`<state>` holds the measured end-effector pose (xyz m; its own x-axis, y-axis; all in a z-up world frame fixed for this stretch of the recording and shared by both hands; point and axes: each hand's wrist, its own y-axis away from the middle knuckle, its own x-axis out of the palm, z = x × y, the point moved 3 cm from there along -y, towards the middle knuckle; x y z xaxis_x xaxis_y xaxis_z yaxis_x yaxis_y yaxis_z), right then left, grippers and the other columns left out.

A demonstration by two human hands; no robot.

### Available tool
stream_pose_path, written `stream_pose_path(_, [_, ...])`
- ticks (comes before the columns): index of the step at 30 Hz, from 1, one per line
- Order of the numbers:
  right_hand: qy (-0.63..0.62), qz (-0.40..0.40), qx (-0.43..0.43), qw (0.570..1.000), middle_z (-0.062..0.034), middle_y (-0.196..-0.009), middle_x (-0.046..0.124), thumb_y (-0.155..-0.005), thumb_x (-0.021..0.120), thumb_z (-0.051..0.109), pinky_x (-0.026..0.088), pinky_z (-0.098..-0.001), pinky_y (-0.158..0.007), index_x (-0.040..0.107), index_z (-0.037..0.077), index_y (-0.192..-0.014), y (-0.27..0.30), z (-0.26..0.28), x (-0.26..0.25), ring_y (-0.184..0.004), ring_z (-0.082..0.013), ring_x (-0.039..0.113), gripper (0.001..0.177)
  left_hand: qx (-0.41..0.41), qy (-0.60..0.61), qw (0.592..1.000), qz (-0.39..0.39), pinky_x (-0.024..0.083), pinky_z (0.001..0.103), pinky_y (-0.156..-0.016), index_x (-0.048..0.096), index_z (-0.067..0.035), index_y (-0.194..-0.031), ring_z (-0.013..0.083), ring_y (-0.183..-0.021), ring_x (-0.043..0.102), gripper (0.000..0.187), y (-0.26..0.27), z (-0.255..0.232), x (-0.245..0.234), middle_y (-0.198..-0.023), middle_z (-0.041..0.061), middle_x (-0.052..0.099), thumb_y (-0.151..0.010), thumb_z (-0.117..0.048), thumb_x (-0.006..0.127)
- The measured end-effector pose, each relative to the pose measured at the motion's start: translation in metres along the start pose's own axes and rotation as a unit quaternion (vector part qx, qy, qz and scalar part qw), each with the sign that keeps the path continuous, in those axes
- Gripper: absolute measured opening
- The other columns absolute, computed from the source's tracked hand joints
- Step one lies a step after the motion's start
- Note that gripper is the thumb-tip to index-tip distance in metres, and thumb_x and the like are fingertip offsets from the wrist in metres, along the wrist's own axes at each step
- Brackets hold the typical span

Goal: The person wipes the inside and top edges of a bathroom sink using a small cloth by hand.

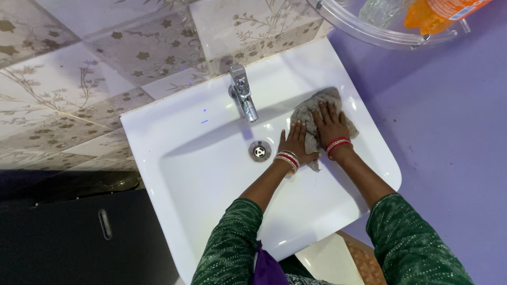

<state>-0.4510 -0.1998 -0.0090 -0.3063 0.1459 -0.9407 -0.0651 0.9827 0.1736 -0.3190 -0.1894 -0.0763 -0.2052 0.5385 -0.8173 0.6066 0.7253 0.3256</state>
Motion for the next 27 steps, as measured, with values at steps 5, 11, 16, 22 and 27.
stream_pose_path(5, [-0.11,0.114,-0.076,0.984,-0.012,-0.171,0.008,-0.096,0.058,0.038,0.02,-0.0478,-0.124,0.021,0.019,-0.163,0.047,0.041,0.017,-0.156,-0.0346,0.01,0.079,0.004,-0.004,0.996,0.087,0.002,0.055,-0.124,-0.002,-0.002,-0.162,0.0273,-0.159,-0.005,0.132,0.066,0.011,0.02,-0.172,0.016,-0.006,-0.077,-0.091,0.046])
stream_pose_path(11, [-0.015,-0.01,-0.015,1.0,-0.008,-0.172,0.01,-0.097,0.057,0.039,0.017,-0.0541,-0.123,0.026,0.025,-0.161,0.011,0.024,0.015,-0.158,-0.0308,0.009,0.072,0.006,0.029,0.999,0.044,0.002,0.056,-0.124,-0.005,-0.005,-0.163,0.0265,-0.159,-0.002,0.129,0.04,0.018,0.019,-0.173,0.013,-0.003,-0.078,-0.086,0.048])
stream_pose_path(16, [0.026,-0.09,0.023,0.995,-0.0091,-0.173,0.013,-0.097,0.06,0.038,0.016,-0.0578,-0.124,0.031,0.025,-0.162,-0.02,-0.011,0.005,-0.158,-0.0328,0.01,0.072,-0.008,0.058,0.997,-0.054,0.002,0.055,-0.124,-0.007,-0.004,-0.163,0.0253,-0.159,-0.001,0.13,-0.023,0.0,-0.004,-0.173,0.014,-0.003,-0.078,-0.081,0.054])
stream_pose_path(22, [0.018,-0.092,0.057,0.994,-0.0152,-0.174,0.014,-0.097,0.064,0.034,0.018,-0.054,-0.126,0.032,0.02,-0.164,-0.023,-0.019,0.01,-0.159,-0.0367,0.011,0.075,-0.016,0.05,0.996,-0.068,0.001,0.054,-0.126,-0.003,-0.007,-0.164,0.0218,-0.16,0.002,0.123,-0.042,-0.007,-0.009,-0.174,0.009,0.002,-0.081,-0.081,0.051])
stream_pose_path(27, [-0.019,0.022,0.029,0.999,-0.0139,-0.171,0.01,-0.09,0.068,0.033,0.019,-0.0517,-0.125,0.026,0.019,-0.163,-0.006,0.012,0.013,-0.158,-0.0347,0.01,0.086,-0.013,0.007,1.0,0.005,0.0,0.054,-0.125,-0.002,-0.007,-0.163,0.022,-0.159,-0.001,0.123,0.008,0.015,0.0,-0.173,0.009,-0.001,-0.08,-0.083,0.05])
